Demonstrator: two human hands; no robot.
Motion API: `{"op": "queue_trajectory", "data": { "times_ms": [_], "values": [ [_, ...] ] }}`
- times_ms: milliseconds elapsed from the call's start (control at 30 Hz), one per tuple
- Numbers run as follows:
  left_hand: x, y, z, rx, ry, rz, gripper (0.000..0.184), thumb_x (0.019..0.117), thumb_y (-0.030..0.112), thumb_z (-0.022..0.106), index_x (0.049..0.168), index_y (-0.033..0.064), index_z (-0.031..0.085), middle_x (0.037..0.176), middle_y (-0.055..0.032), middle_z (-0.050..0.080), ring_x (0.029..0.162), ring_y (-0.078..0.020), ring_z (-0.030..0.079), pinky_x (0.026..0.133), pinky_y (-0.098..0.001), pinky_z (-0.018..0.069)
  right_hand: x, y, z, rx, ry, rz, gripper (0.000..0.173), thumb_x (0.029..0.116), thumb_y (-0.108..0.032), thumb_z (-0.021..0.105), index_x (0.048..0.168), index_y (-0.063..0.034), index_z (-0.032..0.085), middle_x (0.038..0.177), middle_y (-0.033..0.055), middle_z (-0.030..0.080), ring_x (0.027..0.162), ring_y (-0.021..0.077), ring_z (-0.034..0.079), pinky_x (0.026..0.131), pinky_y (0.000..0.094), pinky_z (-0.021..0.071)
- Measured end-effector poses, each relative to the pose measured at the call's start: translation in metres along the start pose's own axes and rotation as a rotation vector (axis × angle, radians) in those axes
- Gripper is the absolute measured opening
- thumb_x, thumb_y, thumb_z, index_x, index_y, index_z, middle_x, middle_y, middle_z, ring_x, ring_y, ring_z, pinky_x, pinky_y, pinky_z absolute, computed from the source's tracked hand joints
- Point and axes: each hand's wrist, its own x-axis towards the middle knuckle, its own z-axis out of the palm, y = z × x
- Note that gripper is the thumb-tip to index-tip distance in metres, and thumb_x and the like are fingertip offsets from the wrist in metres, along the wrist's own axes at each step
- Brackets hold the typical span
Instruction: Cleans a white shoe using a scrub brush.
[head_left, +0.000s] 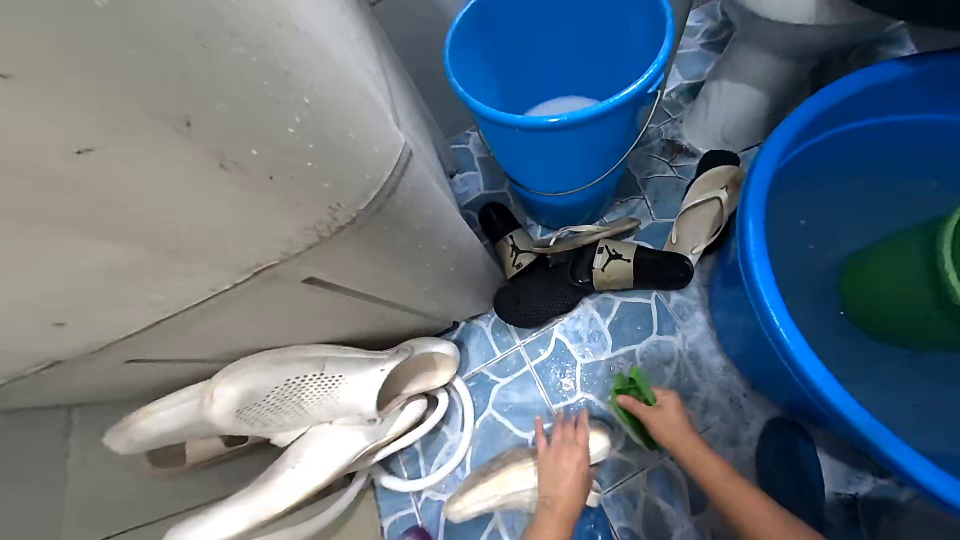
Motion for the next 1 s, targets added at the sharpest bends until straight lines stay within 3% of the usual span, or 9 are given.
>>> {"op": "queue_trajectory", "data": {
  "times_ms": [133,267,367,467,600,700,800,900,1000],
  "values": [
    [0.011,-0.011,-0.015,-0.311,0.335,-0.014,0.032,0.0884,0.005,0.069,0.118,-0.0075,0.072,0.121,-0.0229,0.072,0.123,-0.0387,0.064,0.122,-0.0531,0.0314,-0.021,0.002,0.031,-0.31,0.083,-0.584,0.036,0.0782,-0.029,0.083,0.083,0.0052,0.073,0.08,0.0192,0.073,0.078,0.0335,0.074,0.073,0.055,0.0591],
    [-0.011,-0.018,-0.055,-0.327,0.642,0.025,0.04,0.0711,-0.005,0.073,0.111,-0.0081,0.074,0.109,-0.0242,0.074,0.106,-0.042,0.071,0.101,-0.0589,0.0512,0.006,0.019,-0.014,-0.447,-0.024,-0.038,0.052,0.0953,-0.044,0.072,0.117,0.0037,0.071,0.113,0.0249,0.072,0.114,0.0405,0.067,0.103,0.0607,0.0475],
    [-0.007,-0.018,-0.065,-0.319,0.612,-0.049,0.04,0.077,-0.003,0.073,0.117,-0.008,0.072,0.113,-0.026,0.072,0.109,-0.0441,0.068,0.095,-0.0582,0.0535,-0.018,-0.009,0.019,-0.117,0.32,-0.466,0.036,0.0852,-0.029,0.082,0.093,0.0059,0.075,0.087,0.0171,0.075,0.084,0.0263,0.075,0.081,0.0466,0.0608],
    [-0.005,-0.015,-0.071,-0.403,0.728,0.017,0.033,0.0817,0.002,0.069,0.112,-0.011,0.071,0.109,-0.0276,0.072,0.106,-0.0437,0.07,0.093,-0.0584,0.0539,-0.026,-0.038,0.047,-0.18,0.45,-0.985,0.033,0.0776,-0.028,0.075,0.065,-0.0016,0.061,0.064,0.0116,0.065,0.06,0.0228,0.067,0.055,0.0395,0.055],
    [-0.019,-0.016,-0.084,-0.301,0.858,0.122,0.037,0.071,0.003,0.07,0.106,-0.0068,0.075,0.103,-0.0214,0.075,0.097,-0.0389,0.073,0.086,-0.0538,0.0577,-0.002,-0.044,-0.026,-0.265,0.132,-0.268,0.038,0.0917,-0.034,0.078,0.101,0.0027,0.075,0.093,0.0204,0.074,0.093,0.0347,0.071,0.088,0.0596,0.054],
    [-0.015,-0.015,-0.065,-0.214,0.868,0.174,0.034,0.0697,0.006,0.074,0.101,-0.0055,0.076,0.098,-0.02,0.076,0.09,-0.0384,0.074,0.077,-0.0531,0.0596,-0.028,-0.09,-0.022,-0.138,-0.021,-0.381,0.03,0.0857,-0.03,0.083,0.092,-0.0014,0.075,0.082,0.0103,0.073,0.079,0.0207,0.071,0.078,0.0467,0.0593],
    [-0.017,-0.015,-0.055,-0.276,0.903,0.179,0.032,0.0758,0.018,0.074,0.096,-0.0069,0.074,0.093,-0.0192,0.075,0.087,-0.0332,0.074,0.079,-0.0481,0.0602,-0.045,-0.129,-0.013,-0.441,-0.248,-0.556,0.045,0.0851,-0.045,0.08,0.087,-0.0004,0.075,0.077,0.0146,0.071,0.078,0.0308,0.07,0.073,0.0569,0.053],
    [-0.031,-0.017,-0.073,-0.296,0.963,0.215,0.032,0.0758,0.01,0.064,0.101,-0.0054,0.076,0.1,-0.018,0.076,0.094,-0.0306,0.074,0.086,-0.0415,0.059,-0.003,-0.109,-0.051,-0.697,-0.147,-0.294,0.046,0.0919,-0.045,0.076,0.098,0.0006,0.074,0.091,0.0205,0.072,0.093,0.0396,0.07,0.085,0.064,0.0513],
    [-0.024,-0.021,-0.077,-0.334,0.98,0.178,0.032,0.0771,0.01,0.065,0.102,-0.0071,0.075,0.101,-0.0197,0.076,0.096,-0.0314,0.074,0.088,-0.0436,0.0582,-0.017,-0.107,-0.04,-0.479,0.049,-0.461,0.043,0.084,-0.045,0.083,0.083,-0.0024,0.074,0.073,0.0132,0.069,0.074,0.0312,0.069,0.071,0.0576,0.0545]
  ]
}}
